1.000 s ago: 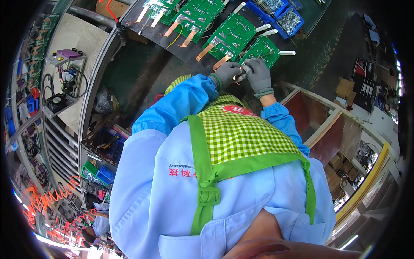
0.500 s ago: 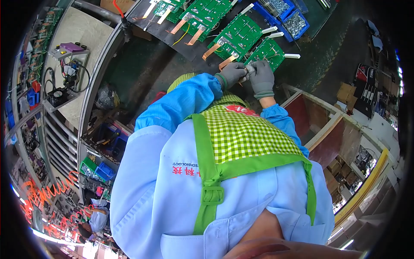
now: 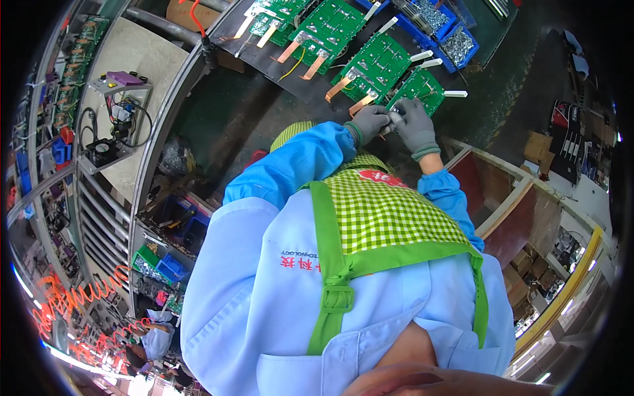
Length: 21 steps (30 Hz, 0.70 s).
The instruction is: Assembling electronic components and copper strips onto printed circuit boards using a power screwdriver.
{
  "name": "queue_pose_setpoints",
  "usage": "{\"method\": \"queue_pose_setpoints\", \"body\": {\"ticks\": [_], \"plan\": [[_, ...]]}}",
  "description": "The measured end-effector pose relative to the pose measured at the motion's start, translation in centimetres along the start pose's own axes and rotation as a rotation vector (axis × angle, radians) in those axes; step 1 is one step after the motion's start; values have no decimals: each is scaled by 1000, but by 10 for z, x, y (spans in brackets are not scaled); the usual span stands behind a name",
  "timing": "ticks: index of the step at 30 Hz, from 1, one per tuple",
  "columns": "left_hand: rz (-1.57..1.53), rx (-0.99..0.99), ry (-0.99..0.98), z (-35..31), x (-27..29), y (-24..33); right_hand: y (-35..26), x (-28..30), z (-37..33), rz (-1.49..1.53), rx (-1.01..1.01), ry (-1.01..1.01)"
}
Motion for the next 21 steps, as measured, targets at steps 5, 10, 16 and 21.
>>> {"method": "queue_pose_setpoints", "body": {"ticks": [5, 10, 16, 21], "plan": [[-9, -7, -22, 4, -3, 2, 14, -14, 7, -222, -51, -53], [-162, 3, -31, 2, -4, 0, 13, -16, 13, -366, -152, -133], [-145, -8, -50, 1, -5, 5, 3, -8, 9, -323, -77, 44], [-41, -128, -74, 1, 0, 6, 6, -7, 16, -421, -249, -98]]}}
Point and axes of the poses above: each hand's wrist, its own z-axis towards the middle knuckle, its own x-axis out of the back of the hand, y = z × x, the point moved 8 cm from there along z, towards the middle knuckle, and after that the axes turned 12 degrees about z, right-handed, at the moved point
